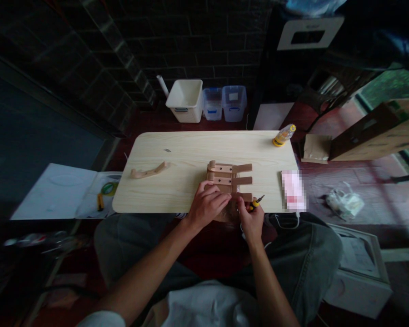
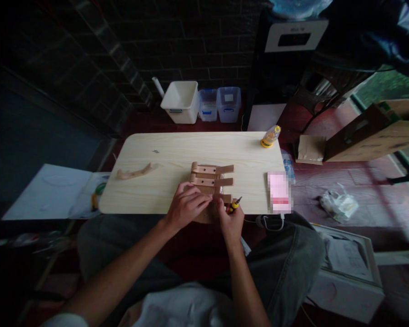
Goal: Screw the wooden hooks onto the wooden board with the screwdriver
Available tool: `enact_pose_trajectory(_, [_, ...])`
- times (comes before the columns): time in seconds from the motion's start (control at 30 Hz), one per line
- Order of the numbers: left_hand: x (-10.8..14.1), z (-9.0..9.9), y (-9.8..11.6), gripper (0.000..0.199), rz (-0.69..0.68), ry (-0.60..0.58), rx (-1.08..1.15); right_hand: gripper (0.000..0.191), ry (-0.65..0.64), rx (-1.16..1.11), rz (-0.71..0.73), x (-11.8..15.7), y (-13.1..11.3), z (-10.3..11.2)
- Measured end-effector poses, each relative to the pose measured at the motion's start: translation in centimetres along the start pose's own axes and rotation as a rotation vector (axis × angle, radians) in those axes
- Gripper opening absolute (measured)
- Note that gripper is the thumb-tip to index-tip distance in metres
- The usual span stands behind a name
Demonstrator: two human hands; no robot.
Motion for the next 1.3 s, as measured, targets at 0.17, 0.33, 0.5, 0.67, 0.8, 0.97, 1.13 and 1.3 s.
enact_pose_trajectory(0.17, [0.09, -0.18, -0.13, 0.010, 0.003, -0.011, 0.037, 0.045, 0.011, 0.009, 0.017, -0.04, -0.12, 0.04])
enact_pose_trajectory(0.33, [0.04, -0.24, -0.13, 0.011, -0.002, -0.030, 0.046, 0.046, 0.017, -0.007, 0.009, -0.10, 0.33, 0.05])
enact_pose_trajectory(0.5, [0.01, -0.24, -0.15, 0.011, 0.000, -0.031, 0.047, 0.045, 0.009, -0.014, 0.013, -0.04, 0.36, 0.02])
enact_pose_trajectory(0.67, [-0.03, -0.32, -0.13, 0.011, 0.004, -0.039, 0.035, 0.047, 0.010, -0.004, 0.003, 0.02, 0.17, 0.00])
enact_pose_trajectory(0.8, [0.11, -0.43, -0.23, 0.011, 0.019, -0.035, 0.026, 0.048, 0.014, -0.002, 0.012, -0.01, 0.20, -0.04])
enact_pose_trajectory(0.97, [0.30, -0.52, -0.31, 0.012, 0.022, -0.016, 0.032, 0.048, 0.010, -0.002, 0.014, -0.05, 0.35, -0.05])
enact_pose_trajectory(1.13, [0.31, -0.51, -0.29, 0.009, 0.026, 0.003, 0.030, 0.048, 0.015, 0.019, 0.006, 0.02, 0.36, 0.06])
enact_pose_trajectory(1.3, [0.31, -0.45, -0.32, 0.009, 0.025, 0.001, 0.030, 0.049, 0.013, 0.012, -0.007, -0.02, 0.55, -0.01])
Point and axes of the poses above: each hand's wrist, its own x-axis away from the middle knuckle, its own z-axis out of the back of the hand, y = z × x, the point moved 6 cm from there along -x, towards the middle knuckle, and after that the axes turned 10 degrees about -x, right-handed, at the moved point
